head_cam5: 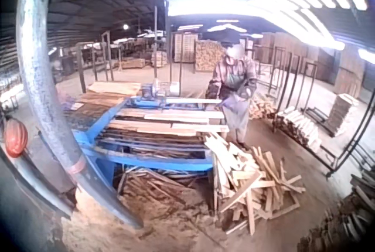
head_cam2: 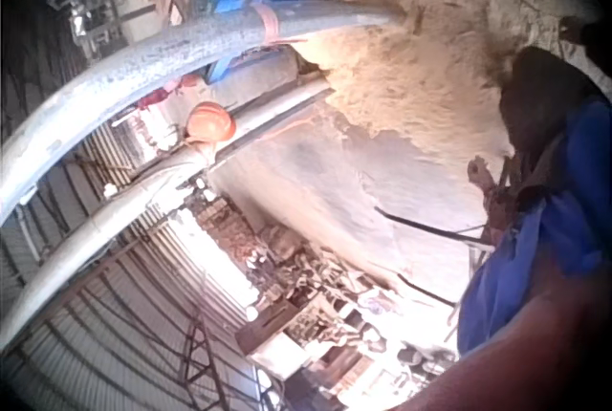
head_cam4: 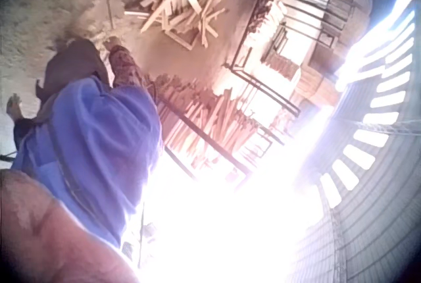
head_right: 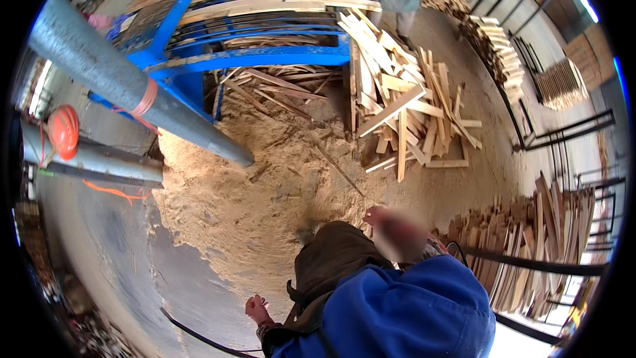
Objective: The person picks up thin wooden strips from a pile on the floor and places them into a black wheelbarrow. They repeatedly gather handfuls of wood and transfer them to the cart, occasionally adjusting the pile.
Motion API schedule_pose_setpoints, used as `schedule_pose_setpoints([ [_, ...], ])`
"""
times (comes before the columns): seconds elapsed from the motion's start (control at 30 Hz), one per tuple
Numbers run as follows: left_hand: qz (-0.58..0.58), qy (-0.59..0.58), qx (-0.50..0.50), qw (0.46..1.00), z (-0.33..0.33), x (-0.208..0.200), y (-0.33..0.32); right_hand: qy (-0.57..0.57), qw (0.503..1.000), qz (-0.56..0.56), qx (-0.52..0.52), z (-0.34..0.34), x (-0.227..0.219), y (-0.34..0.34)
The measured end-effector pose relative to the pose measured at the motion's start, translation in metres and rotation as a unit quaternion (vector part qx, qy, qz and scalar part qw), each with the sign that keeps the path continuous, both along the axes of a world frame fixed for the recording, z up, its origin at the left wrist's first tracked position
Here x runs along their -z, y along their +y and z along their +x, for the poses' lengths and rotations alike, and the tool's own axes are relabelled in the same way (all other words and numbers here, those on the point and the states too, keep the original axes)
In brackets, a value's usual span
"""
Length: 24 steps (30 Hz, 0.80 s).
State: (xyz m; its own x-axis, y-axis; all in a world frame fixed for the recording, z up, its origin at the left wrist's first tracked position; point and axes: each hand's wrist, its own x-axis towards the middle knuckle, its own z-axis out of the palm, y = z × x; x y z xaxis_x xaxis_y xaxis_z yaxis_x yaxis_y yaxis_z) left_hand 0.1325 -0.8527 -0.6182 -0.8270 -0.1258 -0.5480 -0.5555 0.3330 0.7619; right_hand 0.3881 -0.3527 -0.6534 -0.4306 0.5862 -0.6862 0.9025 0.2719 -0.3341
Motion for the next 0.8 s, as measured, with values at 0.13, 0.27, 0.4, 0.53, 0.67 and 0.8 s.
schedule_pose_setpoints([
  [0.13, -0.006, -0.056, 0.063, 0.996, -0.033, -0.013, 0.024, 0.028, 0.996, -0.03, -0.076, -0.021, -0.013, -0.032],
  [0.27, 0.022, -0.09, 0.154, 0.984, -0.068, -0.042, 0.08, 0.04, 0.995, -0.029, 0.083, -0.012, 0.011, -0.062],
  [0.4, 0.057, -0.104, 0.217, 0.969, -0.112, -0.037, 0.139, 0.046, 0.985, -0.022, 0.162, -0.011, 0.008, -0.048],
  [0.53, 0.066, -0.078, 0.311, 0.945, -0.131, -0.044, 0.244, 0.072, 0.964, -0.054, 0.251, -0.005, -0.006, -0.001],
  [0.67, 0.089, -0.033, 0.394, 0.914, -0.127, -0.083, 0.346, 0.071, 0.96, -0.089, 0.254, -0.004, -0.016, 0.05],
  [0.8, 0.098, -0.072, 0.351, 0.928, -0.105, -0.118, 0.422, 0.082, 0.992, -0.029, 0.09, 0.028, 0.082, 0.077],
])
